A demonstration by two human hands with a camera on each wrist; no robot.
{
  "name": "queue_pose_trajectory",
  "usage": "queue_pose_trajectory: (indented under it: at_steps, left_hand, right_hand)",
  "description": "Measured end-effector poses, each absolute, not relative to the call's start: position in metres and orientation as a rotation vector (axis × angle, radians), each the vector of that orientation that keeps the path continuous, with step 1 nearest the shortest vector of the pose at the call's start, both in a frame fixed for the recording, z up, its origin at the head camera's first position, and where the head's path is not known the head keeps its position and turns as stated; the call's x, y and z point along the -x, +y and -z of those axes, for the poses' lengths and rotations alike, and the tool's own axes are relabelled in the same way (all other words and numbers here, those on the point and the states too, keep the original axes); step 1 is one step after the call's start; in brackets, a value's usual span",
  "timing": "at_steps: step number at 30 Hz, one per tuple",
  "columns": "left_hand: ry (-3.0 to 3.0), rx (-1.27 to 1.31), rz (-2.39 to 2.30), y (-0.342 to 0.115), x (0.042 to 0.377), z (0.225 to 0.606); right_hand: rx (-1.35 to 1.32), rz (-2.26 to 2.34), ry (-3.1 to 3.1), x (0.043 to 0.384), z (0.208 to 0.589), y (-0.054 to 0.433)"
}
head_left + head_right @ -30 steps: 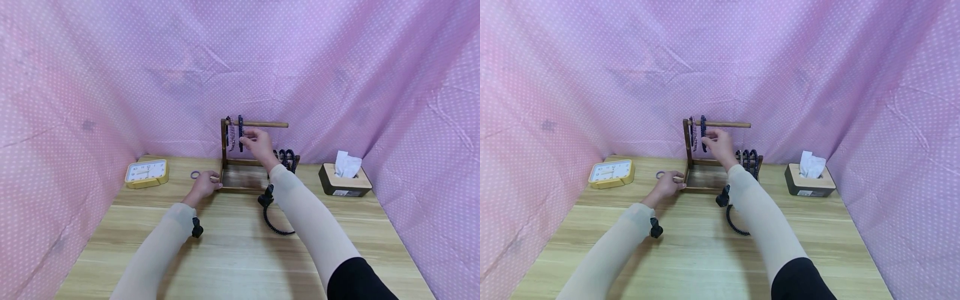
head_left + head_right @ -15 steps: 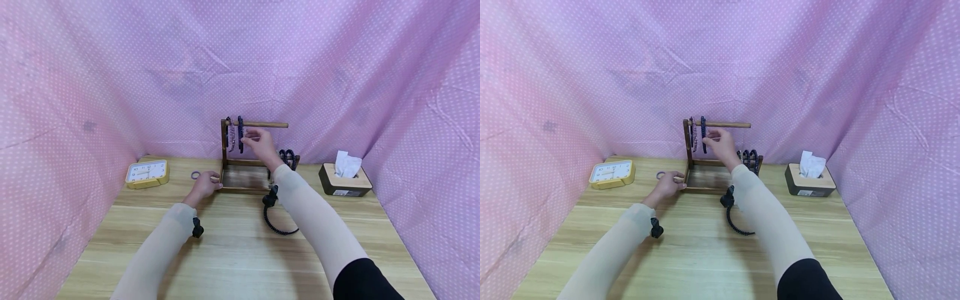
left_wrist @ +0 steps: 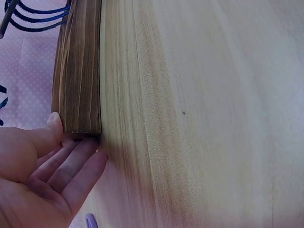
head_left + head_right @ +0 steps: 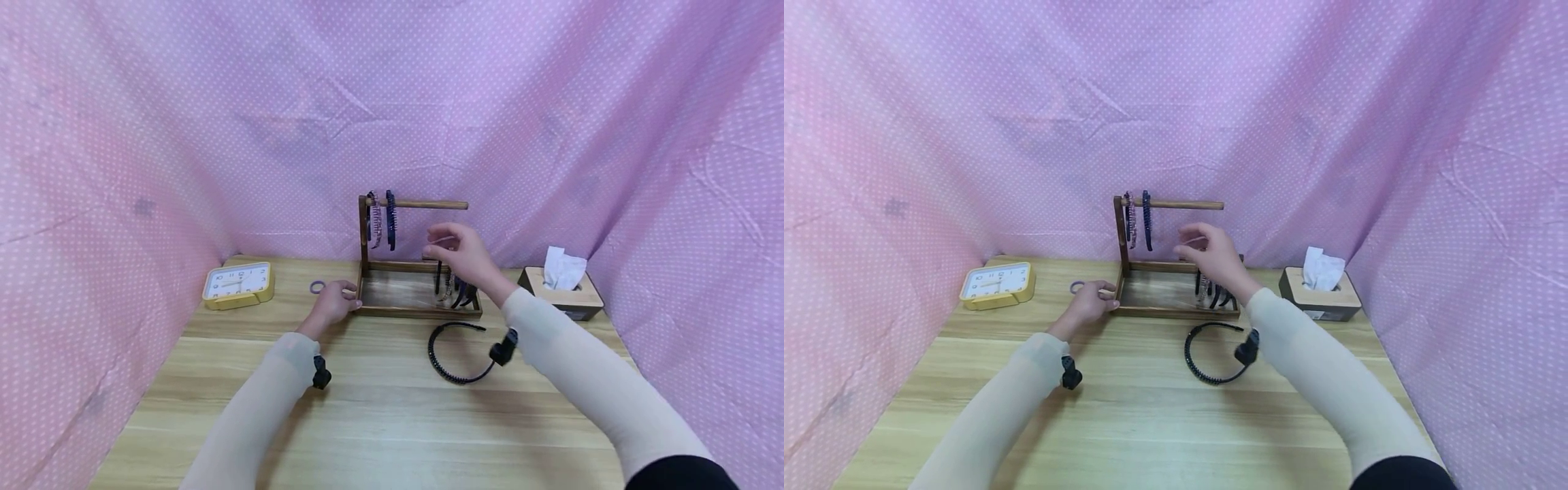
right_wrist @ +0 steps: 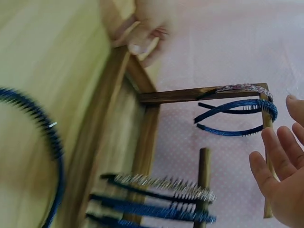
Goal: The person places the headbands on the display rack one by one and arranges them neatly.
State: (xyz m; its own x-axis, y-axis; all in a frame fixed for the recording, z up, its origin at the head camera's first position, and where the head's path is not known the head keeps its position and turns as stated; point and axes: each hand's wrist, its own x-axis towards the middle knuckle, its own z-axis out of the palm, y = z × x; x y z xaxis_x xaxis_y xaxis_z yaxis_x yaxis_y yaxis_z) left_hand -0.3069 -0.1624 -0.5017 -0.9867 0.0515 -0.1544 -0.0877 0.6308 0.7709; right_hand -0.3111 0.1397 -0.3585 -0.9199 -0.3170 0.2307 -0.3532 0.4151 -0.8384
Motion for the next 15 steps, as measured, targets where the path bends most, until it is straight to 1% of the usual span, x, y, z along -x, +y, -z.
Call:
queue_pose_trajectory:
  at_steps: [6, 15]
  left_hand:
    - [2.696, 0.044, -1.289, -0.162, 0.307, 0.501]
    - [2.672, 0.06, -1.296, -0.162, 0.307, 0.5]
  right_hand:
    - [-0.693, -1.48, -2.675, 0.276, 0.376, 0.176]
    - [-0.756, -1.512, -2.711, 0.234, 0.425, 0.213]
